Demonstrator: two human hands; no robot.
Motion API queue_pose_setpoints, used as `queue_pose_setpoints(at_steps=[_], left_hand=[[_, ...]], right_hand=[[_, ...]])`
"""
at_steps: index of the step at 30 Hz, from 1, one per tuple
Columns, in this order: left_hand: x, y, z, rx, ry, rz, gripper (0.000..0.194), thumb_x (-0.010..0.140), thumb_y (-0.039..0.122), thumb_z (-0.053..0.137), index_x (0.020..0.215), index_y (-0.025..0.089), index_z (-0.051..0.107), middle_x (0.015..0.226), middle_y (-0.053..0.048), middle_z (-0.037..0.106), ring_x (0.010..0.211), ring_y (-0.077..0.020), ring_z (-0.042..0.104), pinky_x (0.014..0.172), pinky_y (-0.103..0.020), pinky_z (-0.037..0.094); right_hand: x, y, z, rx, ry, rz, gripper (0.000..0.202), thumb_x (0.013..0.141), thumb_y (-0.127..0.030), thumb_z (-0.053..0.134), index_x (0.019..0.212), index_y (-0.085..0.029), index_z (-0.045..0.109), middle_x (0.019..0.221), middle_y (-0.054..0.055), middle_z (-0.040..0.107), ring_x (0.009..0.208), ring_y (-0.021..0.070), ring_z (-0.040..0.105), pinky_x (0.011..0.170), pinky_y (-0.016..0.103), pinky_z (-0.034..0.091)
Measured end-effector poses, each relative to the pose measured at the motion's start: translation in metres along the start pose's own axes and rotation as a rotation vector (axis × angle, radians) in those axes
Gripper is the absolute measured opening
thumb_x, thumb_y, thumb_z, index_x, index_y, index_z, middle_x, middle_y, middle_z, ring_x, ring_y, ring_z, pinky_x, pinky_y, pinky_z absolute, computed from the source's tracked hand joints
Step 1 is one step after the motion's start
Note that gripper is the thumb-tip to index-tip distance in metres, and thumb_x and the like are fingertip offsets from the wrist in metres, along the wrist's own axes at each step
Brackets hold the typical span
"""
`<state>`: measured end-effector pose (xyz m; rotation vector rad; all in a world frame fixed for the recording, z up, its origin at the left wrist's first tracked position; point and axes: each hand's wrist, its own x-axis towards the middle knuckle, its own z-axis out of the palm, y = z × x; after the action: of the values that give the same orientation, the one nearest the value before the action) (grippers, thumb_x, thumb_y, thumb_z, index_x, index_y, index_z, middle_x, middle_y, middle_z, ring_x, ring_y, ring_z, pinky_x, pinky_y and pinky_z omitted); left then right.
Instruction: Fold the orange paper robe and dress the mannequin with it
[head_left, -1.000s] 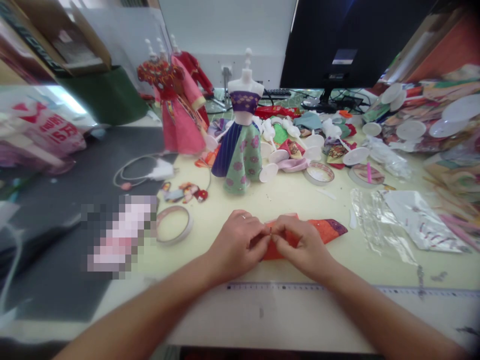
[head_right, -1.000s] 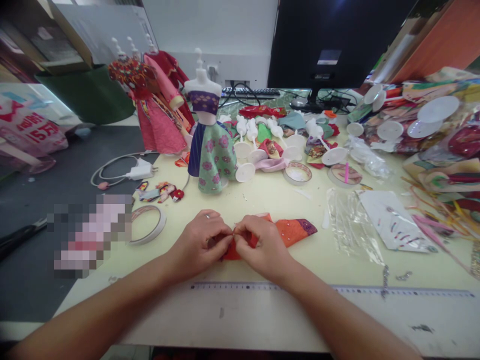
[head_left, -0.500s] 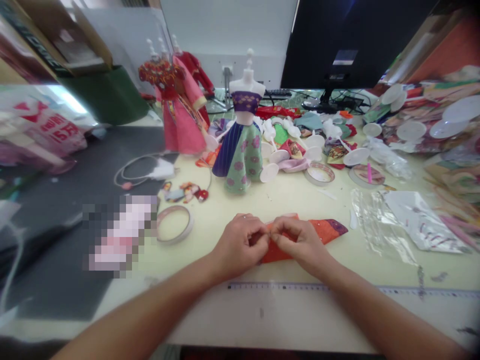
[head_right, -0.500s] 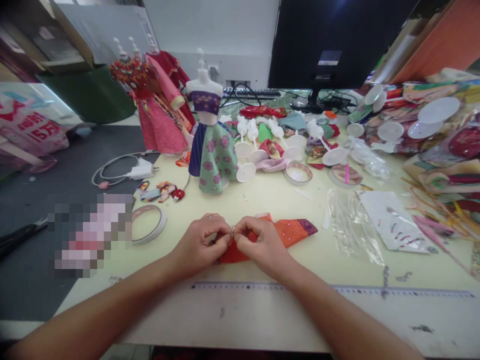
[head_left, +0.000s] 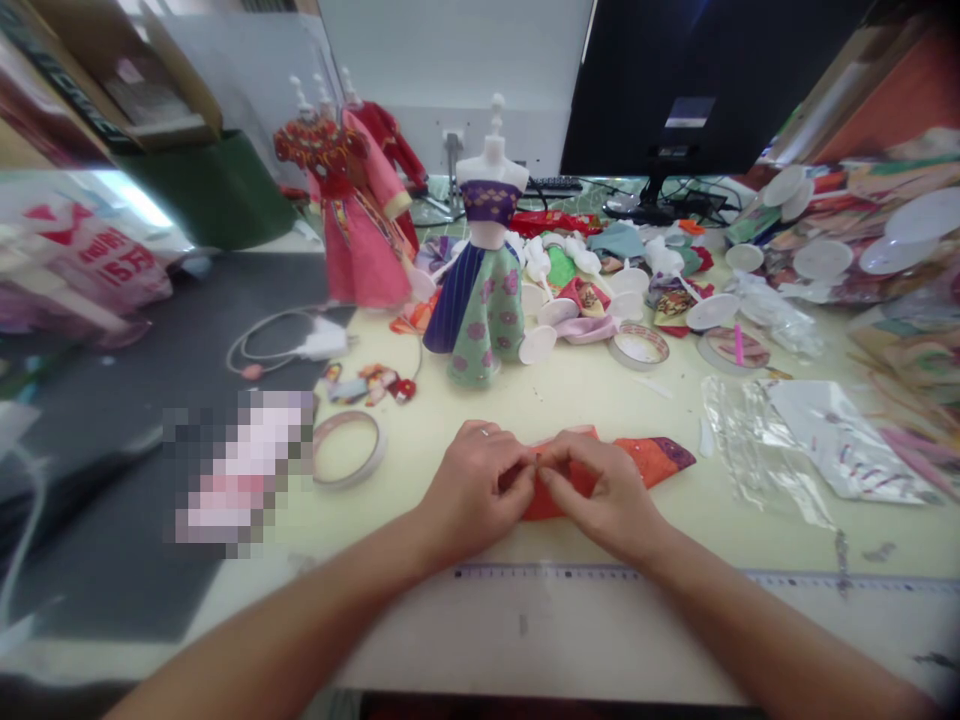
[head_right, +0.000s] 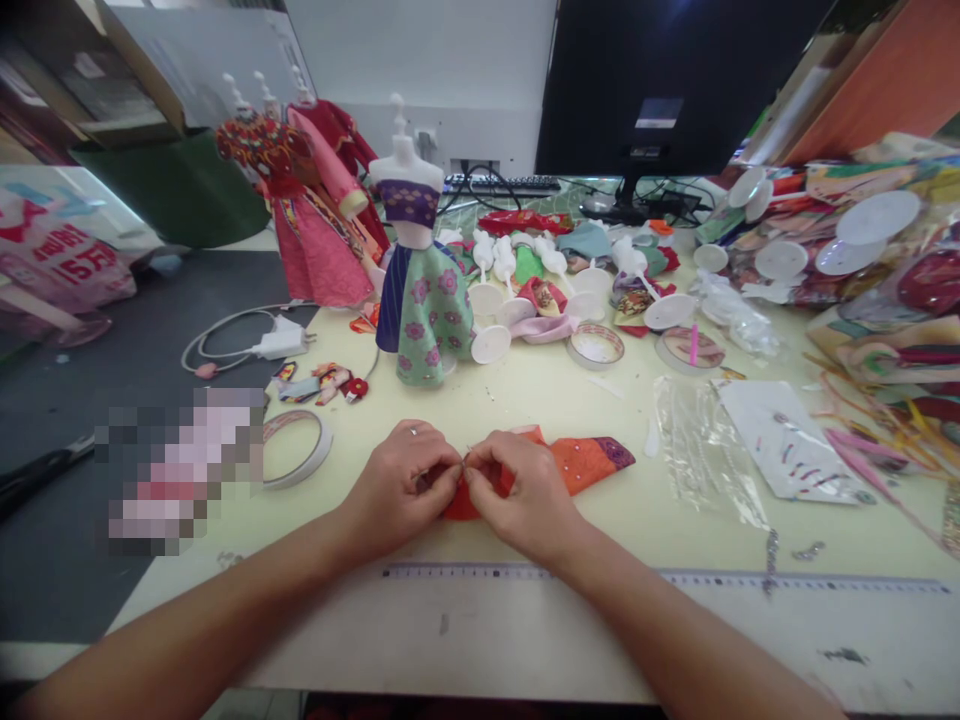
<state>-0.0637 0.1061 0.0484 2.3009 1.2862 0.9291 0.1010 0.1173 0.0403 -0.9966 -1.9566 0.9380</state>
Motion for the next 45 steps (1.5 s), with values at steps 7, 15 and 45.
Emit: queue_pose_setpoints(at_steps=[7, 15, 45], left_hand=[[-0.002, 0.000, 0.001, 0.080, 0.023, 0.068, 0.015, 0.076, 0.012, 0.046, 0.063, 0.015, 0.053, 0.056, 0.002, 0.051, 0.059, -0.0110, 0.044, 0.075, -0.031, 0.038], [-0.003, 0.000, 0.002, 0.067, 0.008, 0.066, 0.016, 0.075, 0.013, 0.046, 0.061, 0.015, 0.052, 0.056, 0.001, 0.050, 0.059, -0.0113, 0.043, 0.074, -0.031, 0.038], [0.005, 0.004, -0.006, -0.193, -0.092, -0.122, 0.016, 0.078, 0.016, 0.047, 0.066, 0.017, 0.058, 0.059, 0.002, 0.057, 0.061, -0.0107, 0.051, 0.071, -0.028, 0.040]], right_hand=[[0.000, -0.001, 0.001, -0.055, 0.009, -0.007, 0.009, 0.073, -0.009, 0.049, 0.069, -0.016, 0.053, 0.067, 0.001, 0.056, 0.065, 0.0135, 0.052, 0.062, 0.026, 0.042], [0.001, -0.004, 0.002, -0.015, 0.009, 0.055, 0.011, 0.069, -0.009, 0.047, 0.062, -0.017, 0.047, 0.061, -0.002, 0.050, 0.059, 0.0107, 0.045, 0.055, 0.023, 0.036], [0.003, -0.002, -0.004, 0.243, -0.040, 0.216, 0.009, 0.075, -0.021, 0.050, 0.067, -0.017, 0.050, 0.065, -0.001, 0.053, 0.065, 0.0132, 0.050, 0.061, 0.025, 0.040]])
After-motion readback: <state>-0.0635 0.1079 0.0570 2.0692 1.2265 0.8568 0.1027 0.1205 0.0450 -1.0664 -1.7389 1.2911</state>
